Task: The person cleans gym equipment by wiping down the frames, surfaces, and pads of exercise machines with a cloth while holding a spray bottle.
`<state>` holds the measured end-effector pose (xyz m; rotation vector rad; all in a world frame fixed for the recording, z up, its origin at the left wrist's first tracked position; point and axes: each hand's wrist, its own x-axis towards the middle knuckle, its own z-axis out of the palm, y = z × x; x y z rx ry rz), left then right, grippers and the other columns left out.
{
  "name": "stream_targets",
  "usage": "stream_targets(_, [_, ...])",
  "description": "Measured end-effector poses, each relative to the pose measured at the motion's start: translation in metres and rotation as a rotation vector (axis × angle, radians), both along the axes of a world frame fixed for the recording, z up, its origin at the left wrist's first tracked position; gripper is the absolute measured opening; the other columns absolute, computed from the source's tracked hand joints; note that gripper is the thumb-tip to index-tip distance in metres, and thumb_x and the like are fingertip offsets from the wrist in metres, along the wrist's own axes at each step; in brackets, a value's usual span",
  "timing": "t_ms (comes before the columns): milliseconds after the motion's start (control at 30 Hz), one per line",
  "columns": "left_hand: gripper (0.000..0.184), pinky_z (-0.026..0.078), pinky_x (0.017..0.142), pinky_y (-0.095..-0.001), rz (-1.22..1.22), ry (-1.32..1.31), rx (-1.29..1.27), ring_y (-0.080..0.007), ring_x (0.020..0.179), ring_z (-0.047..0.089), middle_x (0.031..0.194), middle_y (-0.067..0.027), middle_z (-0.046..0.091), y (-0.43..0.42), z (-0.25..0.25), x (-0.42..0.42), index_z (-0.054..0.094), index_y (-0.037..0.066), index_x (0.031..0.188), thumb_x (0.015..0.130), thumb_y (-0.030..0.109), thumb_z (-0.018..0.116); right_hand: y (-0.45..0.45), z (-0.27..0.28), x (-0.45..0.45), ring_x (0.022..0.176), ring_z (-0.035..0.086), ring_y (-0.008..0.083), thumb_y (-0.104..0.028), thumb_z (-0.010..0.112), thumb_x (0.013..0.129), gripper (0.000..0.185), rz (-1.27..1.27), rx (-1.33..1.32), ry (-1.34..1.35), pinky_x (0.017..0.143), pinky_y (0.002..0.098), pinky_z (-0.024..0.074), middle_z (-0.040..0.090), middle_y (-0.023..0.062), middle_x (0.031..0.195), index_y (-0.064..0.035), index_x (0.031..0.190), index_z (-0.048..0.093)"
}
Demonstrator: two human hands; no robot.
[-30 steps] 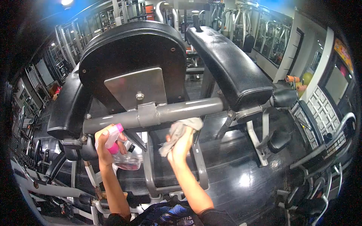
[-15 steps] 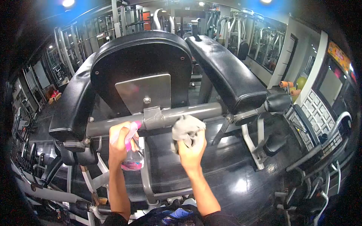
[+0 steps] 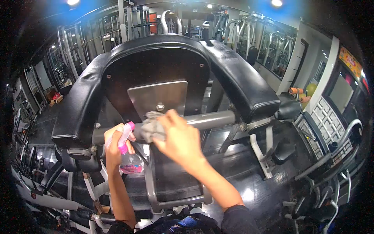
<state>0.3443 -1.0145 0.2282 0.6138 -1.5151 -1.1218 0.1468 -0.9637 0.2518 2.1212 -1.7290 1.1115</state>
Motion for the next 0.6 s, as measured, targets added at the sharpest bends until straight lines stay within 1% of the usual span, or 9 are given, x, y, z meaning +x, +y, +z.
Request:
stream_targets(133, [0.038, 0.044, 0.045, -0.0251, -0.029, -0.006, 0.040, -0.0120, 0.045, 0.054, 0.070, -0.0101, 0.060, 0.003, -0.005, 0.003, 0.059, -0.005, 0.076, 0.096, 0.025, 0.045, 0.010, 0.005, -0.031, 0.085, 0.066, 0.0312, -0.020, 0.076, 0.069, 0.037, -0.225, 0.006, -0.114, 0.071, 0.0414, 0.0537, 0.058, 0.0090, 0.099, -0.0079, 0.101, 0.063])
stream_targets(233, [0.036, 0.042, 0.044, -0.0251, 0.001, -0.033, 0.013, -0.0122, 0.044, 0.054, 0.069, -0.0098, 0.060, 0.004, -0.008, -0.003, 0.059, -0.005, 0.076, 0.094, 0.023, 0.045, 0.009, -0.027, -0.010, 0.094, 0.062, 0.0299, -0.018, 0.079, 0.063, 0.046, -0.175, -0.149, -0.114, 0.074, 0.0409, 0.0529, 0.058, 0.0086, 0.101, -0.0074, 0.105, 0.062])
stream_targets(267, [0.035, 0.041, 0.044, -0.0252, 0.010, -0.029, -0.002, -0.0122, 0.044, 0.054, 0.069, -0.0096, 0.060, 0.004, -0.009, -0.004, 0.059, -0.005, 0.075, 0.093, 0.022, 0.045, 0.007, -0.046, -0.004, 0.092, 0.062, 0.0275, -0.014, 0.079, 0.060, 0.049, -0.084, -0.256, -0.132, 0.073, 0.0389, 0.0532, 0.058, 0.0073, 0.105, -0.0103, 0.105, 0.062])
stream_targets(333, [0.036, 0.041, 0.044, -0.0250, 0.008, -0.014, 0.015, -0.0125, 0.044, 0.054, 0.069, -0.0097, 0.060, 0.003, -0.012, -0.005, 0.059, -0.006, 0.074, 0.093, 0.022, 0.045, 0.007, -0.073, 0.012, 0.091, 0.062, 0.0264, -0.009, 0.077, 0.057, 0.047, 0.070, -0.261, -0.094, 0.073, 0.0380, 0.0534, 0.058, 0.0054, 0.107, -0.0132, 0.102, 0.063])
stream_targets(367, [0.036, 0.041, 0.044, -0.0251, 0.006, -0.005, 0.017, -0.0127, 0.044, 0.054, 0.070, -0.0101, 0.060, 0.003, -0.013, -0.005, 0.059, -0.006, 0.075, 0.093, 0.022, 0.045, 0.002, -0.088, 0.008, 0.091, 0.062, 0.0264, -0.009, 0.077, 0.057, 0.047, 0.066, -0.256, -0.095, 0.073, 0.0380, 0.0534, 0.058, 0.0054, 0.107, -0.0132, 0.102, 0.063])
stream_targets(433, [0.036, 0.041, 0.044, -0.0251, 0.007, -0.001, 0.025, -0.0130, 0.044, 0.054, 0.070, -0.0106, 0.060, 0.004, -0.016, -0.002, 0.058, -0.006, 0.075, 0.093, 0.022, 0.044, -0.011, -0.120, -0.002, 0.090, 0.061, 0.0281, -0.002, 0.074, 0.055, 0.046, -0.020, -0.464, -0.061, 0.072, 0.0389, 0.0534, 0.057, 0.0053, 0.105, -0.0148, 0.098, 0.064])
stream_targets(533, [0.037, 0.041, 0.044, -0.0251, -0.038, 0.073, 0.021, -0.0133, 0.044, 0.054, 0.070, -0.0113, 0.060, 0.001, -0.020, 0.001, 0.058, -0.007, 0.076, 0.093, 0.022, 0.043, -0.017, -0.126, 0.010, 0.103, 0.055, 0.0331, 0.008, 0.064, 0.064, 0.037, -0.251, -0.598, -0.676, 0.089, 0.0363, 0.0461, 0.053, 0.0137, 0.114, -0.0083, 0.098, 0.062])
stream_targets(567, [0.037, 0.041, 0.044, -0.0250, -0.038, 0.060, 0.008, -0.0134, 0.044, 0.054, 0.071, -0.0114, 0.060, 0.000, -0.020, 0.000, 0.059, -0.007, 0.077, 0.093, 0.022, 0.043, -0.031, -0.161, 0.008, 0.108, 0.053, 0.0290, 0.004, 0.065, 0.075, 0.041, -0.050, -0.609, -1.026, 0.097, 0.0356, 0.0406, 0.050, 0.0132, 0.117, -0.0055, 0.114, 0.054])
stream_targets(600, [0.037, 0.041, 0.044, -0.0248, -0.040, 0.045, -0.005, -0.0136, 0.043, 0.054, 0.071, -0.0115, 0.060, 0.000, -0.021, 0.000, 0.059, -0.007, 0.078, 0.094, 0.022, 0.042, -0.028, -0.158, 0.023, 0.111, 0.052, 0.0228, -0.005, 0.064, 0.087, 0.046, -0.042, -0.538, -1.304, 0.098, 0.0362, 0.0406, 0.050, 0.0107, 0.119, -0.0066, 0.127, 0.042])
